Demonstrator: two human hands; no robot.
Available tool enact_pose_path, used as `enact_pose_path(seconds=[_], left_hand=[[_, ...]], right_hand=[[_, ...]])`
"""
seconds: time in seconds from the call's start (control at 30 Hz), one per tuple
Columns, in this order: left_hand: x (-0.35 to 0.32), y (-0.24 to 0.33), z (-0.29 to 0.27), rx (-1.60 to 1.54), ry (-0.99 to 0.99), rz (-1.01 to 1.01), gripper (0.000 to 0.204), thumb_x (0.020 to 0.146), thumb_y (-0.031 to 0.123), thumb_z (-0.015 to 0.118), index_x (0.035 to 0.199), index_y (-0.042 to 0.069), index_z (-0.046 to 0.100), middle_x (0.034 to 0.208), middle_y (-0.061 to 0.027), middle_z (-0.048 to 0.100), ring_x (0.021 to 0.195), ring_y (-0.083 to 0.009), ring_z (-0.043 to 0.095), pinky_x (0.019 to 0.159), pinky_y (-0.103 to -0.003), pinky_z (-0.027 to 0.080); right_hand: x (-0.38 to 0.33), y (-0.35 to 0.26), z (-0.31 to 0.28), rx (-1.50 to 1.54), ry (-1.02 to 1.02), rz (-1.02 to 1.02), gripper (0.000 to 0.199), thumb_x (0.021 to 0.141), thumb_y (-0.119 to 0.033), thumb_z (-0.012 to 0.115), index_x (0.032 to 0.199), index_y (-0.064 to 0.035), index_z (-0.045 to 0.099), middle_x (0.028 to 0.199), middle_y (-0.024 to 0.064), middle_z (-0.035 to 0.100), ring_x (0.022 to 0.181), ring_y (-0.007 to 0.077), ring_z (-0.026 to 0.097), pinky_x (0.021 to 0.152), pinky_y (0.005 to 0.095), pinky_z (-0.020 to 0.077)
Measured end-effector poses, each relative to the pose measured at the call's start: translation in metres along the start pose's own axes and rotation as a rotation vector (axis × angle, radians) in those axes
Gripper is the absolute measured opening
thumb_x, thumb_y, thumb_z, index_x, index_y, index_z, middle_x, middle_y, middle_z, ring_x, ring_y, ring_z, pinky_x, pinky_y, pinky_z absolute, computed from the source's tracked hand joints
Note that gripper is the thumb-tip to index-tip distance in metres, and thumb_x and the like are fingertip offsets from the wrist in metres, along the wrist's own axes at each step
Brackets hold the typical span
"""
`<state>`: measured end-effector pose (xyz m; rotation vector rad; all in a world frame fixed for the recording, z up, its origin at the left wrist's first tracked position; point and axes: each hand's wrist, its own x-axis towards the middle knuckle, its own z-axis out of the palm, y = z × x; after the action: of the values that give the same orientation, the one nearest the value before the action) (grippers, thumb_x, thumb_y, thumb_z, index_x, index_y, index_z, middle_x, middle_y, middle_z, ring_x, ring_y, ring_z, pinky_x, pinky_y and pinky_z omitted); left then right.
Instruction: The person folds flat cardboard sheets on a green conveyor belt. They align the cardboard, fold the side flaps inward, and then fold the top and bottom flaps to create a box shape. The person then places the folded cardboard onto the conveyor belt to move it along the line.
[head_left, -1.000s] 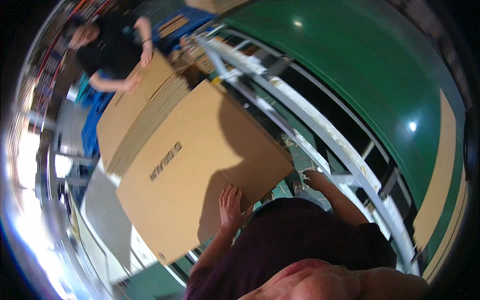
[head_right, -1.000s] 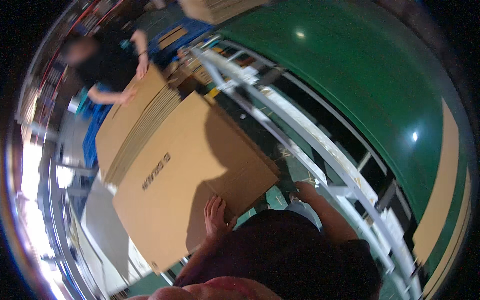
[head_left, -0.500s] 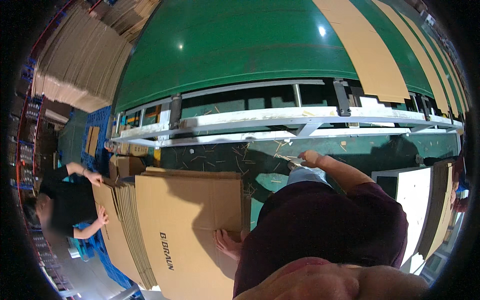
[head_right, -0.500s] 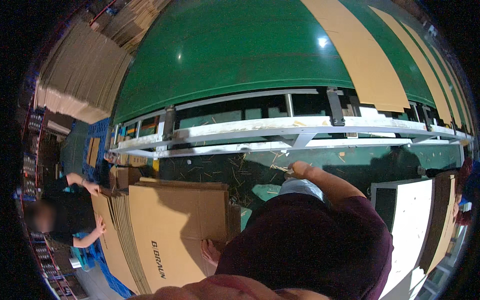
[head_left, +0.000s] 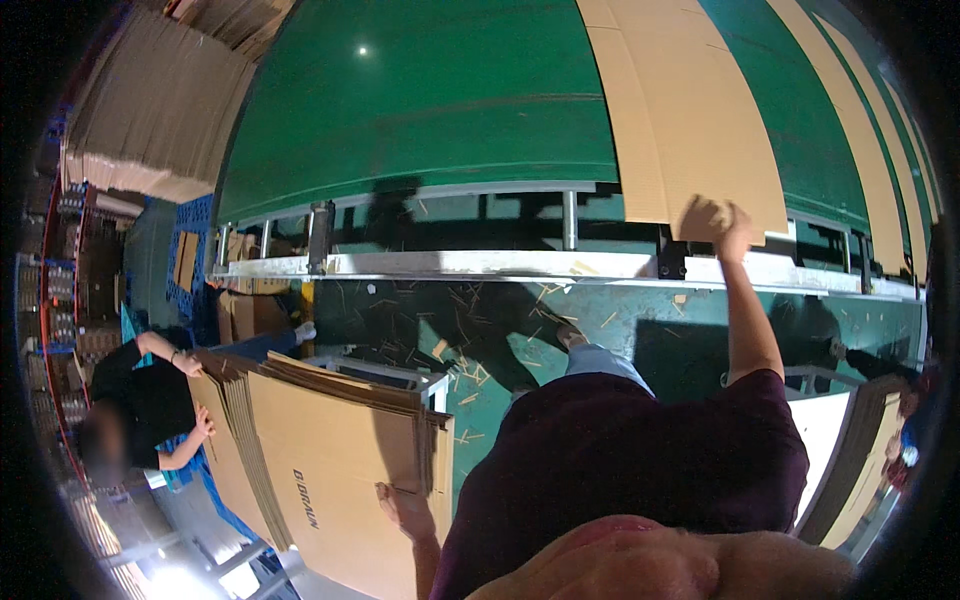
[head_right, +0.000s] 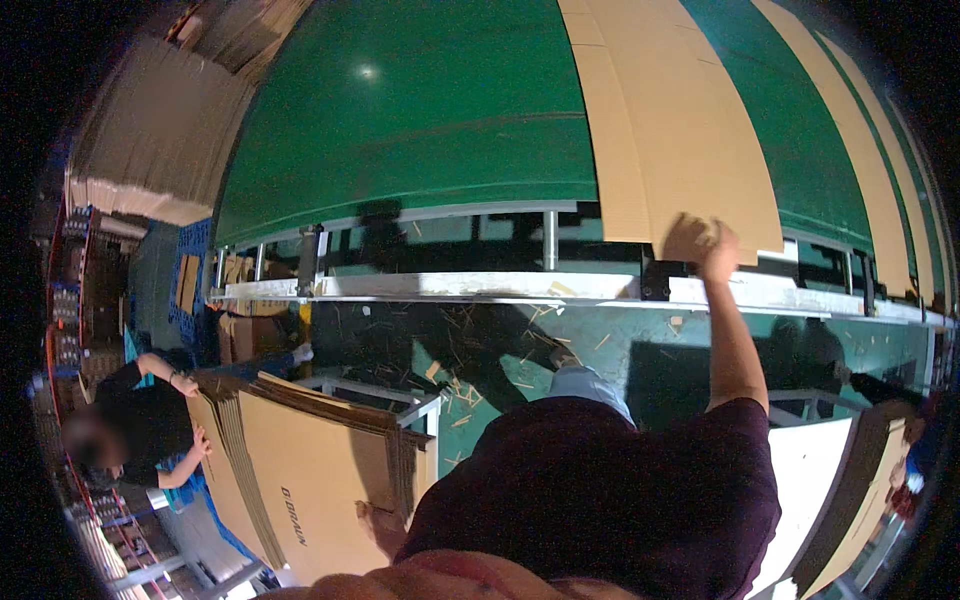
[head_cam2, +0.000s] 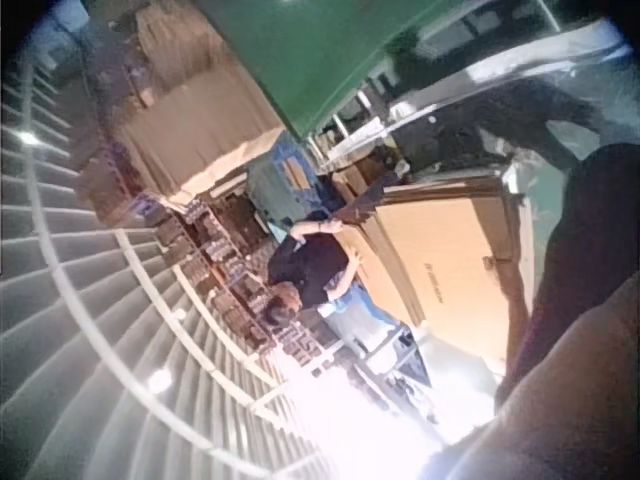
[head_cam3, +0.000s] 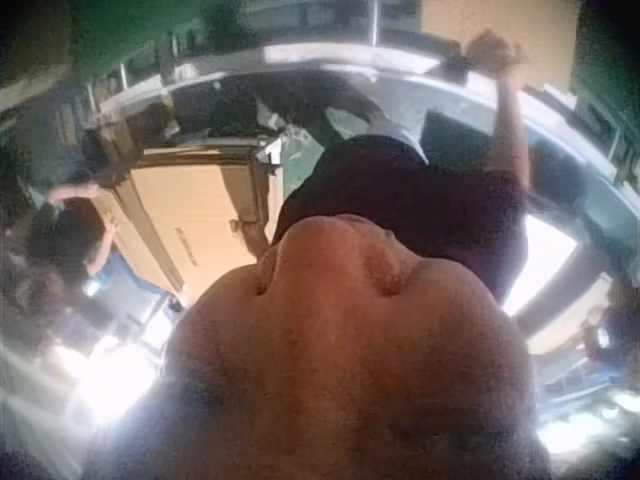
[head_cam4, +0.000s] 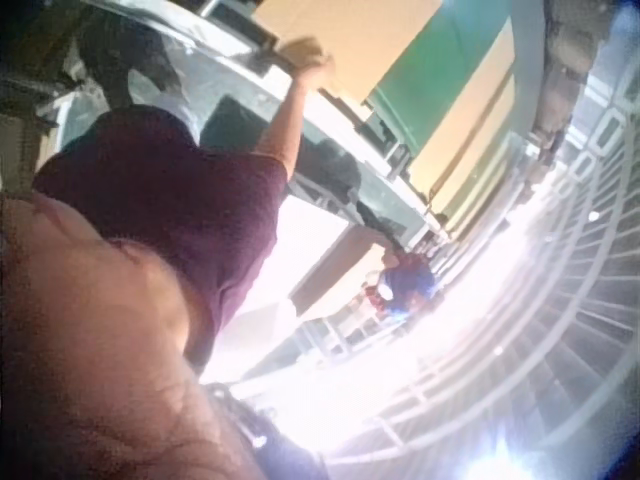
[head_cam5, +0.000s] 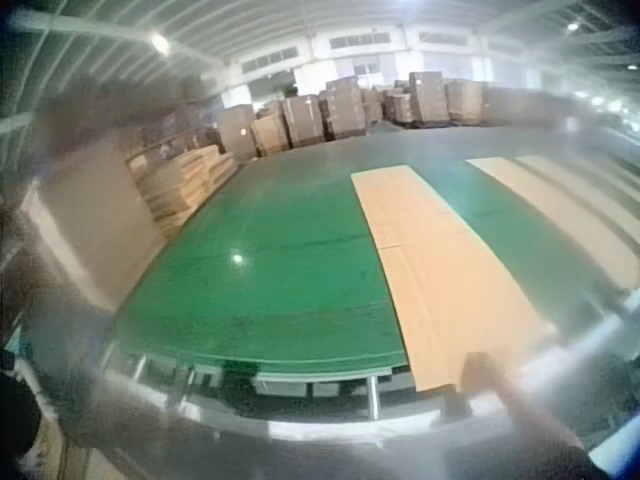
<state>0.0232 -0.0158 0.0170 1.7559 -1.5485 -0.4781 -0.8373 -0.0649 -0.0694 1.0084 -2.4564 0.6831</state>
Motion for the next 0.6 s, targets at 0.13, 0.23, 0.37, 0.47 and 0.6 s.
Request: enact_pose_path(seconds=[0.13, 0.23, 0.37, 0.47, 0.6], left_hand=[[0.008, 0.062, -0.012, 0.829, -0.108, 0.395, 0.056, 0.082, 0.009, 0.066, 0.13, 0.0, 0.039, 0.124, -0.0253, 0.048, 0.117, -0.0398, 0.047, 0.098, -0.047, 0.041], [0.007, 0.034, -0.009, 0.662, -0.091, 0.295, 0.052, 0.077, 0.009, 0.067, 0.122, -0.005, 0.045, 0.121, -0.0257, 0.05, 0.114, -0.0421, 0.048, 0.096, -0.048, 0.042], [0.012, 0.08, -0.006, 0.73, -0.078, 0.203, 0.053, 0.07, 0.009, 0.068, 0.118, -0.006, 0.048, 0.123, -0.025, 0.049, 0.117, -0.0422, 0.046, 0.1, -0.045, 0.039], [0.005, 0.06, -0.004, 0.693, -0.032, 0.192, 0.057, 0.068, 0.009, 0.069, 0.119, -0.006, 0.048, 0.124, -0.024, 0.049, 0.119, -0.0415, 0.044, 0.102, -0.045, 0.037], [0.006, 0.089, -0.002, 0.594, -0.087, -0.01, 0.065, 0.065, 0.011, 0.07, 0.124, -0.005, 0.046, 0.13, -0.0237, 0.044, 0.125, -0.0399, 0.039, 0.105, -0.048, 0.031]], right_hand=[[0.037, 0.04, -0.016, -0.739, -0.622, 0.266, 0.043, 0.087, -0.031, 0.054, 0.127, -0.0147, 0.048, 0.115, 0.0106, 0.057, 0.107, 0.0273, 0.054, 0.092, 0.0399, 0.0421], [0.016, 0.126, 0.027, -0.313, -0.415, 0.371, 0.078, 0.071, -0.03, 0.074, 0.139, -0.0243, 0.035, 0.146, 0.0186, 0.028, 0.132, 0.0344, 0.032, 0.106, 0.0432, 0.0325], [0.016, 0.11, 0.087, -0.436, -0.36, -0.379, 0.053, 0.089, -0.023, 0.052, 0.138, -0.0124, 0.034, 0.14, 0.0171, 0.037, 0.126, 0.034, 0.037, 0.102, 0.043, 0.0361], [0.021, 0.041, 0.083, -0.106, -0.366, -0.377, 0.045, 0.093, -0.016, 0.042, 0.137, -0.0118, 0.034, 0.138, 0.013, 0.04, 0.125, 0.0323, 0.039, 0.101, 0.0427, 0.0375], [0.051, -0.076, 0.015, -0.101, -0.328, -0.604, 0.042, 0.084, 0.0, 0.041, 0.124, -0.0095, 0.049, 0.122, 0.0154, 0.054, 0.11, 0.0334, 0.053, 0.09, 0.0427, 0.0444]])
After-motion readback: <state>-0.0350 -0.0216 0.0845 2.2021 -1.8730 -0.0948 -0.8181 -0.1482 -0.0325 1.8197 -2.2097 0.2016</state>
